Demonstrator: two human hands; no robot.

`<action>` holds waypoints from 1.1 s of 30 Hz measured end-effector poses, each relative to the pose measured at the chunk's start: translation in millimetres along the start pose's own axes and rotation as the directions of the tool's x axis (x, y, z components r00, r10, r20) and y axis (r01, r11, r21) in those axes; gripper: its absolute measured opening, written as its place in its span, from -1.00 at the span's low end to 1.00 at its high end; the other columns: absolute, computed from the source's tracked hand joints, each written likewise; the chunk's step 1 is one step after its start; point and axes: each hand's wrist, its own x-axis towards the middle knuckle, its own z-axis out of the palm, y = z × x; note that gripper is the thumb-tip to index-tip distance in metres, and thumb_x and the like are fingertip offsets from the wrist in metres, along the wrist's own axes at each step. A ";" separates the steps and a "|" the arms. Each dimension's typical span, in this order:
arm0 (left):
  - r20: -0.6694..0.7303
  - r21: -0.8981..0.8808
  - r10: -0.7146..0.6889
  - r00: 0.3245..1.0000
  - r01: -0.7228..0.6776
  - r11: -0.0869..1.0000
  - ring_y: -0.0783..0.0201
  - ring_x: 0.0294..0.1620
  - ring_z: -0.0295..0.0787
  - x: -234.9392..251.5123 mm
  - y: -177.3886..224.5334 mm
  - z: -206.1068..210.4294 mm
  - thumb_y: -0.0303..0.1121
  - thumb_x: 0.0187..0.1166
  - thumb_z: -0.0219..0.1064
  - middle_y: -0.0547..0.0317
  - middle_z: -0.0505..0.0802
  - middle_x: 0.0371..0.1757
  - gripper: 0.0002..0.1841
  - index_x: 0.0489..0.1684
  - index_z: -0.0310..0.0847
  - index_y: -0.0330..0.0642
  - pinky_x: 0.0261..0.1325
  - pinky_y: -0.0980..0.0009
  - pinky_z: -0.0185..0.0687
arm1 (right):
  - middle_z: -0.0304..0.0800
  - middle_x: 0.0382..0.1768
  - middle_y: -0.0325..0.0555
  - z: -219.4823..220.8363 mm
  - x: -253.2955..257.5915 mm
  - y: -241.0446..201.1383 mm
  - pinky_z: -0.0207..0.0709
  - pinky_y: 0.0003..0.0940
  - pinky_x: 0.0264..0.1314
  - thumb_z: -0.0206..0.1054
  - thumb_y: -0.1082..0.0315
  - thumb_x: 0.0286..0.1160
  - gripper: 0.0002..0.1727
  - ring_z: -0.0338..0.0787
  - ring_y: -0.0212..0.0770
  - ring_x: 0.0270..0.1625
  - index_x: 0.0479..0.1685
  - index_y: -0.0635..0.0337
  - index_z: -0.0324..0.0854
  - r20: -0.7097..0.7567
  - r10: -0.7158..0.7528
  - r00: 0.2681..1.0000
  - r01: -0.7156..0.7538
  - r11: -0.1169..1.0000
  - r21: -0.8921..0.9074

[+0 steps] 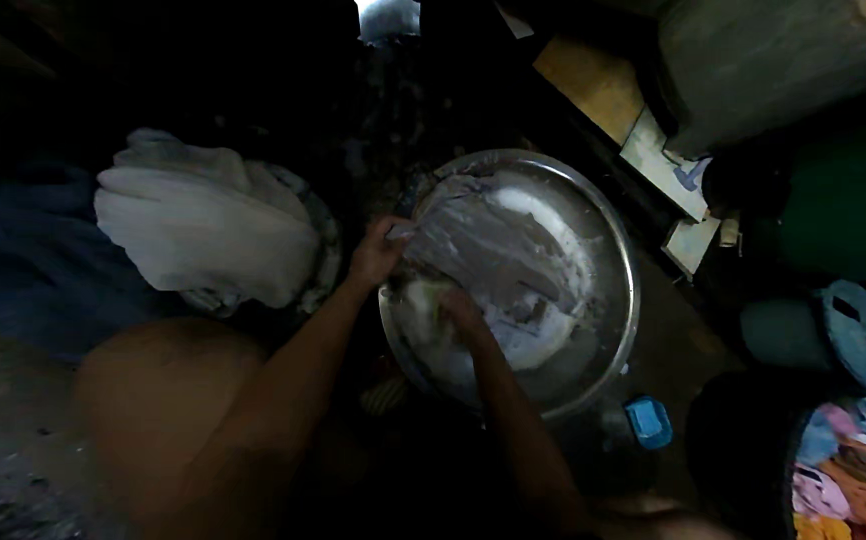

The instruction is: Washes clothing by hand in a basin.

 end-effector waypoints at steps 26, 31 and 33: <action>0.024 -0.041 -0.048 0.999 0.049 0.998 0.08 0.51 0.61 -5.1 -7.5 8.0 -0.19 0.86 0.05 -0.02 0.55 0.64 -0.57 0.64 0.39 -0.03 0.48 -0.03 0.54 | 0.65 0.35 0.43 -92.3 31.1 60.1 0.55 0.20 0.44 0.21 -0.04 0.76 -0.23 0.72 0.30 0.38 0.74 0.33 0.13 -0.675 0.188 0.713 -0.412 0.892 -0.187; 0.040 0.043 -0.096 0.995 0.094 0.995 -0.05 0.62 0.50 -3.4 -1.9 4.6 -0.24 0.85 0.11 -0.13 0.49 0.69 -0.52 0.72 0.30 -0.09 0.63 -0.11 0.40 | 0.76 0.29 0.17 20.1 52.6 -66.0 0.75 0.08 0.23 0.38 0.15 0.64 -0.17 0.85 0.05 0.19 0.84 0.08 0.04 -0.435 -0.233 0.870 0.121 0.955 -0.271; 0.068 0.042 -0.167 0.984 0.164 0.986 -0.17 0.63 0.47 -10.3 2.8 0.2 -0.34 0.80 0.16 -0.28 0.46 0.68 -0.43 0.79 0.17 -0.22 0.64 -0.17 0.32 | 0.74 0.37 0.09 57.3 65.7 -76.3 0.78 0.14 0.11 0.40 0.12 0.61 -0.07 0.88 0.06 0.15 0.93 -0.14 -0.09 -0.282 -0.346 0.895 0.239 0.905 -0.353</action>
